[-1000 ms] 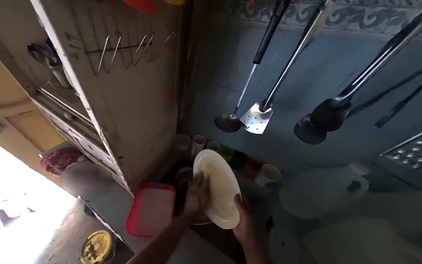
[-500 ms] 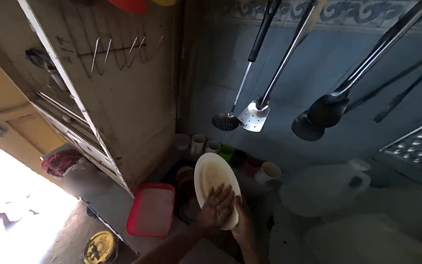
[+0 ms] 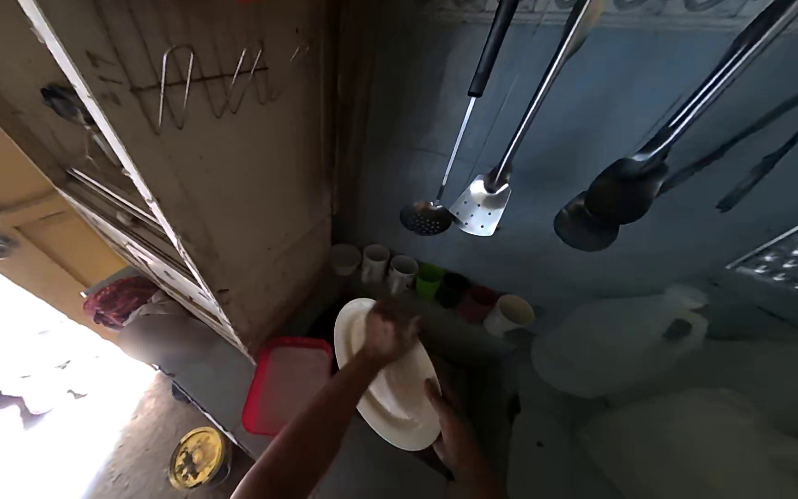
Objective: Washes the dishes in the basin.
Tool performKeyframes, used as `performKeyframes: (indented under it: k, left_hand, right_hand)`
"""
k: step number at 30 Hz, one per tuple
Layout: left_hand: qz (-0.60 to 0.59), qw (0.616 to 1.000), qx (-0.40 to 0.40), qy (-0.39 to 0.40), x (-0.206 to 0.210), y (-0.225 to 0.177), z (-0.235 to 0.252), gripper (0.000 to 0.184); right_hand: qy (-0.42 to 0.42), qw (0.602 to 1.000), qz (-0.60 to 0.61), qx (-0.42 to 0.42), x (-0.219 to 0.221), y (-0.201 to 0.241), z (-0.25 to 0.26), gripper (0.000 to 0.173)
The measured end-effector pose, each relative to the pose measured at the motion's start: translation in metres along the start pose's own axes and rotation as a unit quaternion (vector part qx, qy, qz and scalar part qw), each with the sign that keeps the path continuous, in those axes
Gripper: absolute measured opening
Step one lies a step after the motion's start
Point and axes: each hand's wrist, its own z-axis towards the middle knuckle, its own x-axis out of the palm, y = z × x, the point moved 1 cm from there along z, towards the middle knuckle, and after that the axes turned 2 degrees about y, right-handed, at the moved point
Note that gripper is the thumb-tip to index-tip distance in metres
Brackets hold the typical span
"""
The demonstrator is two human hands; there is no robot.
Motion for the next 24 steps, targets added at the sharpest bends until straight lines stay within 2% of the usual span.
performKeyframes:
  k: [1, 2, 3, 4, 5, 7, 10, 12, 13, 15, 17, 19, 20, 21, 22, 24]
  left_hand:
    - [0.009, 0.992, -0.116, 0.043, -0.011, 0.009, 0.011, 0.029]
    - [-0.009, 0.966, -0.247, 0.078, -0.021, 0.019, 0.021, 0.035]
    - [-0.035, 0.931, -0.357, 0.065, -0.024, 0.031, 0.027, 0.042]
    - [-0.057, 0.902, -0.428, 0.014, -0.019, 0.041, 0.026, 0.046]
    - [-0.064, 0.89, -0.449, -0.039, -0.011, 0.045, 0.019, 0.047]
    - [-0.064, 0.929, -0.355, -0.078, 0.013, 0.03, -0.007, 0.048]
    - [-0.099, 0.987, -0.119, -0.032, 0.043, -0.023, -0.065, 0.054]
    - [-0.066, 0.996, 0.01, -0.051, 0.057, -0.037, -0.091, 0.053]
    - [-0.055, 0.996, 0.045, -0.055, 0.061, -0.031, -0.095, 0.051]
    - [-0.057, 0.997, 0.03, -0.035, 0.062, -0.008, -0.09, 0.052]
    - [-0.055, 0.993, -0.103, 0.007, 0.054, 0.016, -0.069, 0.055]
    - [-0.034, 0.962, -0.27, 0.03, 0.048, 0.034, -0.047, 0.058]
    - [-0.032, 0.945, -0.323, 0.03, 0.047, 0.036, -0.04, 0.058]
    - [-0.036, 0.939, -0.342, 0.026, 0.048, 0.032, -0.038, 0.058]
    - [-0.052, 0.943, -0.328, 0.021, 0.048, 0.022, -0.042, 0.058]
    - [-0.12, 0.961, -0.247, 0.014, 0.049, -0.014, -0.065, 0.054]
  right_hand:
    - [0.0, 1.0, 0.003, -0.001, -0.001, 0.0, -0.002, 0.042]
    - [0.003, 1.0, 0.011, -0.005, -0.001, 0.0, -0.004, 0.043]
    - [0.006, 1.0, 0.021, -0.011, -0.001, -0.002, -0.004, 0.043]
    - [0.013, 0.999, 0.029, -0.018, -0.002, -0.006, -0.004, 0.042]
    - [0.016, 0.999, 0.034, -0.021, -0.001, -0.008, -0.003, 0.041]
    - [0.015, 0.999, 0.036, -0.021, 0.004, -0.01, 0.003, 0.04]
    - [-0.012, 1.0, 0.02, -0.018, 0.007, -0.005, 0.013, 0.042]
    - [-0.028, 0.999, -0.001, -0.03, 0.001, -0.001, 0.019, 0.046]
    - [-0.03, 0.999, -0.006, -0.036, -0.002, 0.0, 0.02, 0.046]
    - [-0.034, 0.998, 0.0, -0.044, -0.005, 0.0, 0.018, 0.046]
    - [-0.024, 0.999, 0.008, -0.048, -0.007, 0.001, 0.012, 0.047]
    - [-0.013, 0.999, 0.003, -0.043, -0.004, -0.003, 0.005, 0.046]
    - [-0.014, 0.999, 0.003, -0.042, -0.002, -0.005, 0.003, 0.046]
    - [-0.018, 0.999, 0.005, -0.039, 0.0, -0.005, 0.004, 0.046]
    - [-0.023, 0.999, 0.006, -0.041, 0.001, -0.005, 0.006, 0.045]
    - [-0.041, 0.997, 0.0, -0.064, 0.001, 0.002, 0.012, 0.046]
